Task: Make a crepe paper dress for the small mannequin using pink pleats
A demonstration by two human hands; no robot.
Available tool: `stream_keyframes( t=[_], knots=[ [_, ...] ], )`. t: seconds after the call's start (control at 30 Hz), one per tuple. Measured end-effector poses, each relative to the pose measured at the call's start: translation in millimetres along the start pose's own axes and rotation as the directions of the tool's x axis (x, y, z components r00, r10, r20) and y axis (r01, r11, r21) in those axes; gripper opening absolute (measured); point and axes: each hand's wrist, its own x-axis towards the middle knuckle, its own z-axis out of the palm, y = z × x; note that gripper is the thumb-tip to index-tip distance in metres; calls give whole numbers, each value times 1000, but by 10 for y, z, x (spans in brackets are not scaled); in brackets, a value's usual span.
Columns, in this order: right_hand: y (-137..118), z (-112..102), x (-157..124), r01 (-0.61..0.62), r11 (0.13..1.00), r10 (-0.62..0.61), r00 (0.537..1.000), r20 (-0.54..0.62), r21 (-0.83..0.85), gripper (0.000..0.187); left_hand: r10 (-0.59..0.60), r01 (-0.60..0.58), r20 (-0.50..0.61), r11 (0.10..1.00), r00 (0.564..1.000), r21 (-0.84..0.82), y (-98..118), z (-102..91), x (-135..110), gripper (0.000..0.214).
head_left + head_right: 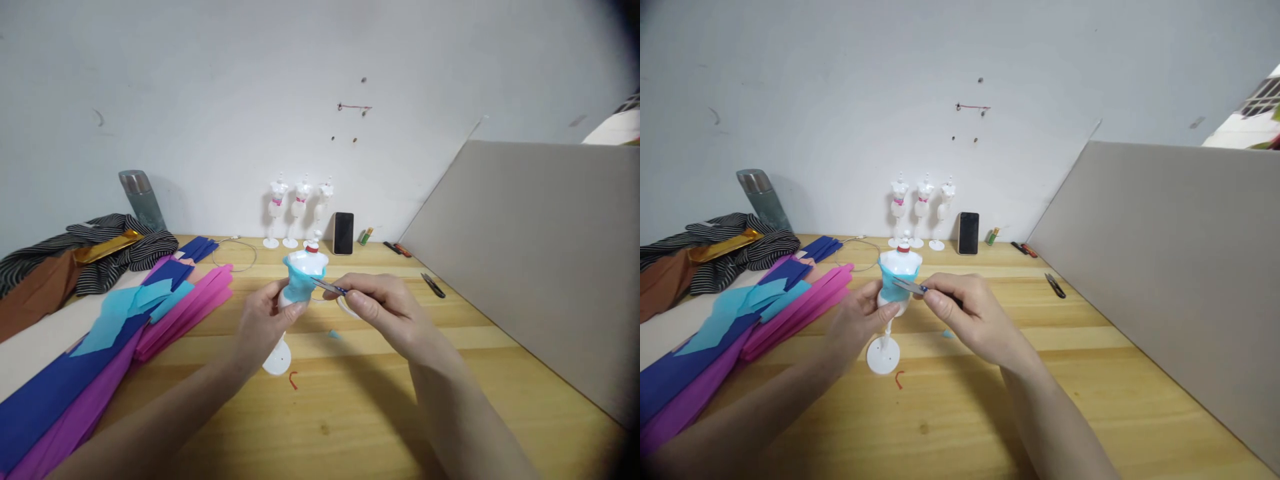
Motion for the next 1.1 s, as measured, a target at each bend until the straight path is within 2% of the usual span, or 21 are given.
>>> stream_keyframes(
  t=[0.07, 0.17, 0.27, 0.33, 0.6, 0.87, 1.0, 1.1],
  knots=[
    [-13, -42, -8, 13, 1000, -13, 1000, 7, -27, 41, 7, -7, -14, 1000, 1000, -13, -6, -14, 5, 35],
    [-34, -83, -4, 33, 998, -28, 996, 84, -52, 41, 5, -6, -32, 999, 999, -35, -2, -32, 11, 33],
    [-39, -72, 15, 41, 995, -27, 987, 158, -87, 39, -6, 5, -15, 999, 1000, -34, 2, -34, 14, 31],
    [-26, -39, 26, 42, 993, -23, 986, 166, -110, 39, 4, -4, -13, 999, 1000, -32, 0, -27, 17, 31],
    [14, 75, 30, 5, 987, 8, 997, 80, -159, 40, 23, -27, -71, 997, 997, -66, -42, 15, 40, 34],
    [-2, 63, 43, 9, 992, 0, 997, 77, -129, 40, 26, -35, -122, 996, 992, -78, -159, -13, 81, 40],
    [31, 66, 41, 7, 997, -4, 999, 37, -75, 39, 59, -62, -66, 997, 996, -38, -139, -72, 102, 34],
    [95, 63, 25, 3, 1000, -1, 997, -72, 23, 35, 88, -88, -15, 996, 996, -24, -160, -167, 175, 32]
  ],
)
